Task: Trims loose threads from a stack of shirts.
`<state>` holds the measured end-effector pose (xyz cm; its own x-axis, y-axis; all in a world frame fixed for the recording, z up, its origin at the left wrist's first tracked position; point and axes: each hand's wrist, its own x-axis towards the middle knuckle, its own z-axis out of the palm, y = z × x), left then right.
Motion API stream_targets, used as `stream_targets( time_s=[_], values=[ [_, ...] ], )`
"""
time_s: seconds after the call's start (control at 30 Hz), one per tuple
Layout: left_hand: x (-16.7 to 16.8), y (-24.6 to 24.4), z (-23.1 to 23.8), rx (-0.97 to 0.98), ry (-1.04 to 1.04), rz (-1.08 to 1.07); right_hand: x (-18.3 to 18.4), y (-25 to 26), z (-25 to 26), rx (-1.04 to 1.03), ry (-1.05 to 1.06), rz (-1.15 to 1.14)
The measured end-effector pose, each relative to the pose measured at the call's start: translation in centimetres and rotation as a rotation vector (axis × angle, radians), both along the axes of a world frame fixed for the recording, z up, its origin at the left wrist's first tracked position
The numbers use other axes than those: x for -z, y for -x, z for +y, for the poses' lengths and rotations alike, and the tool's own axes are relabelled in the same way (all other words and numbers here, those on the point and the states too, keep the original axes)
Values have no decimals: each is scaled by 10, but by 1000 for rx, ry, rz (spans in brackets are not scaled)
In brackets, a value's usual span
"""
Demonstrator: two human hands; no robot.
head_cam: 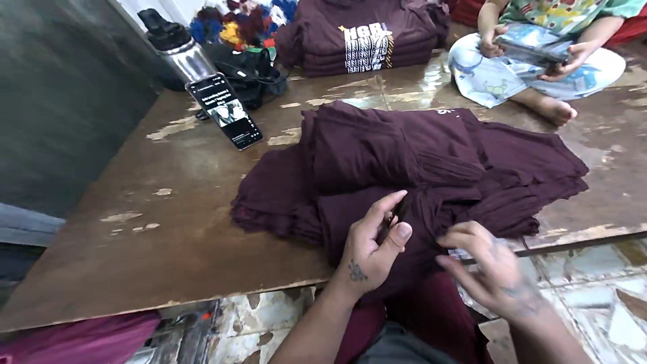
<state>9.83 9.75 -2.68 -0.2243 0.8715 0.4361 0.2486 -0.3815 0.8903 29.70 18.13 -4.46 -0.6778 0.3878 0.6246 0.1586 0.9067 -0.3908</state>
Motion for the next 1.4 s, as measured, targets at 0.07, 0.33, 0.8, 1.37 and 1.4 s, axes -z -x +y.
stream_targets(
  time_s=[0.07,0.33,0.8,1.37,1.4],
  values=[
    [4,-2,3,-19,9,-2,21,13,4,34,-60,18],
    [11,3,0,-16,15,-65,14,-25,0,93,-27,-22],
    [12,2,-13,7,107,356,14,-5,-4,68,10,-51],
    [1,4,-27,9,-7,784,27,-11,-16,68,11,104],
    [2,3,-27,-7,-19,782,26,-11,-18,47,38,121]
  ],
)
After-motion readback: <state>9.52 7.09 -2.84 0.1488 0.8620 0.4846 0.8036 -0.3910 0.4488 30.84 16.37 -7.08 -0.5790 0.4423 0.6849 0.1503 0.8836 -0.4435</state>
